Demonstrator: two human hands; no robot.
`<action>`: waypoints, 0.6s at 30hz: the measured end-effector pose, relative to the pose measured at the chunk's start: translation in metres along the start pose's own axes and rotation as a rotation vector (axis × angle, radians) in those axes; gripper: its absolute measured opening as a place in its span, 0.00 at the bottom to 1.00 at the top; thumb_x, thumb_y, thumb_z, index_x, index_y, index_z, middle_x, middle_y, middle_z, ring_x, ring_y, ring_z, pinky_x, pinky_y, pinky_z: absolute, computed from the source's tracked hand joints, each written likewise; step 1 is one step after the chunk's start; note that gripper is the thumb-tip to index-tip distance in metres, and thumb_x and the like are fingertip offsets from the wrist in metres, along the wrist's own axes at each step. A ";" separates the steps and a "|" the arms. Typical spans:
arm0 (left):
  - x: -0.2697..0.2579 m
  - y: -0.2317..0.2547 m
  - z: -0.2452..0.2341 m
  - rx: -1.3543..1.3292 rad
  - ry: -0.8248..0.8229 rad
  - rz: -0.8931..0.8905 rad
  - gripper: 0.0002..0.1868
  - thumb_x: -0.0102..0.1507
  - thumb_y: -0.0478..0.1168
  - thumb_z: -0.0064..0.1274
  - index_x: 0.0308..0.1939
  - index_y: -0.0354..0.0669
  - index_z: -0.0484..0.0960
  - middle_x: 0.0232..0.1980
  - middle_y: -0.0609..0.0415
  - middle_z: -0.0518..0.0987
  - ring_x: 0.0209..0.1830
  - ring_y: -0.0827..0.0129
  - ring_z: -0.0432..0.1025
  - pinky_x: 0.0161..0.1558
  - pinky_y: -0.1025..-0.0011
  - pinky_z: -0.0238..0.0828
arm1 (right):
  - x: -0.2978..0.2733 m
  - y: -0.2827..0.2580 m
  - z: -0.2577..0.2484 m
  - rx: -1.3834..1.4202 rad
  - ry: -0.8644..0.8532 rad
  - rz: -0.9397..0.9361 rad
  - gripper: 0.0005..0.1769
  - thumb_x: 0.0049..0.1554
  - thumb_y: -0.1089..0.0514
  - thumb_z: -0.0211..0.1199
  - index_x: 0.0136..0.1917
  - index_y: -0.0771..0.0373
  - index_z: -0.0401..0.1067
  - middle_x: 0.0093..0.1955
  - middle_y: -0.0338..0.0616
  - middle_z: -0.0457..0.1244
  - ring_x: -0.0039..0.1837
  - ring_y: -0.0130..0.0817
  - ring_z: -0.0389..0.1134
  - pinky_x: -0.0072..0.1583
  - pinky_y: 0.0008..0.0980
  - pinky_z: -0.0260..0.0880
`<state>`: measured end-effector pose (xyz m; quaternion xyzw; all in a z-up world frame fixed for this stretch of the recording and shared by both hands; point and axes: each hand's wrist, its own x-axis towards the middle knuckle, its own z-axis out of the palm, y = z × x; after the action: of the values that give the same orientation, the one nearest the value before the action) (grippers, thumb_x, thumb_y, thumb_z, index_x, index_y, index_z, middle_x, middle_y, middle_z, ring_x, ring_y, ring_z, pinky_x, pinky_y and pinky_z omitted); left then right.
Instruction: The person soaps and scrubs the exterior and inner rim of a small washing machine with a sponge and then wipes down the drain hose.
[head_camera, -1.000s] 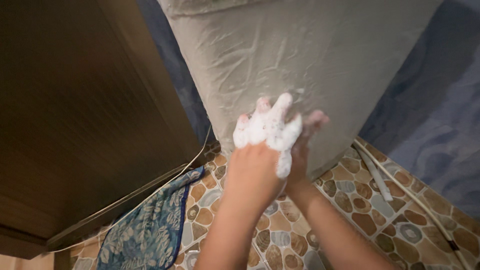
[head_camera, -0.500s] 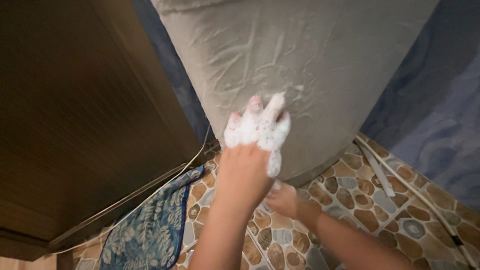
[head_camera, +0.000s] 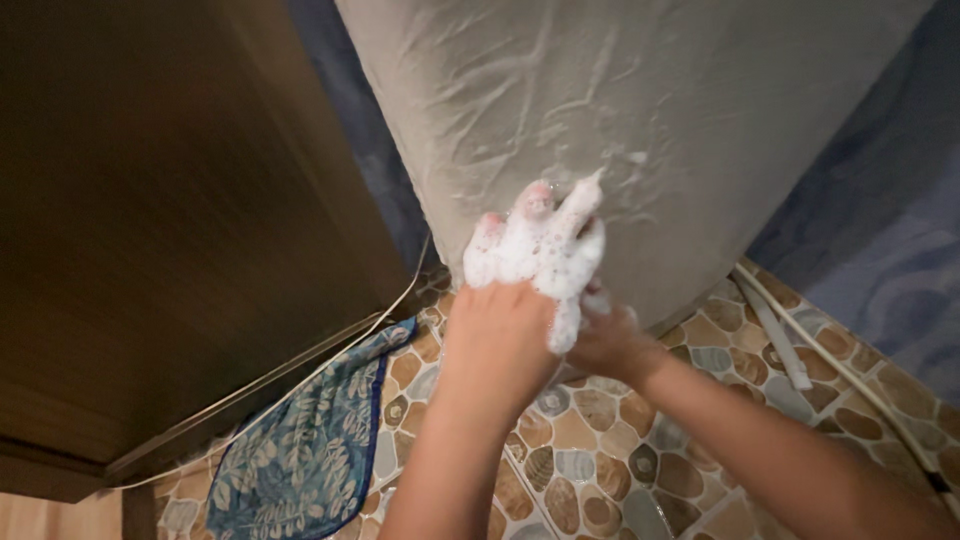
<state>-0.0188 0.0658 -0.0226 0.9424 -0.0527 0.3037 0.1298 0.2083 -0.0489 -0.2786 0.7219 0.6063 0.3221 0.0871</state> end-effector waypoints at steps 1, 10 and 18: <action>0.000 0.000 0.002 0.025 0.024 0.015 0.20 0.59 0.38 0.52 0.55 0.54 0.83 0.32 0.46 0.82 0.33 0.52 0.77 0.43 0.52 0.71 | -0.004 0.000 0.001 -0.002 -0.018 0.001 0.16 0.60 0.53 0.59 0.62 0.47 0.75 0.64 0.29 0.66 0.68 0.33 0.63 0.70 0.48 0.65; -0.009 -0.015 0.030 0.104 0.066 0.011 0.04 0.57 0.40 0.54 0.31 0.47 0.83 0.30 0.50 0.81 0.34 0.55 0.77 0.41 0.53 0.68 | -0.053 -0.030 0.005 0.122 -0.022 -0.367 0.25 0.55 0.60 0.59 0.66 0.49 0.72 0.66 0.31 0.65 0.72 0.33 0.58 0.74 0.51 0.56; -0.006 -0.013 0.023 0.126 0.019 -0.012 0.03 0.55 0.39 0.54 0.27 0.46 0.83 0.31 0.50 0.81 0.37 0.55 0.77 0.43 0.53 0.67 | -0.111 0.018 0.006 0.309 -0.416 0.330 0.27 0.64 0.61 0.52 0.72 0.35 0.60 0.68 0.27 0.58 0.70 0.29 0.57 0.78 0.44 0.46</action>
<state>-0.0081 0.0718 -0.0470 0.9461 -0.0267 0.3145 0.0725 0.2200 -0.1550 -0.3139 0.8656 0.4920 0.0814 0.0452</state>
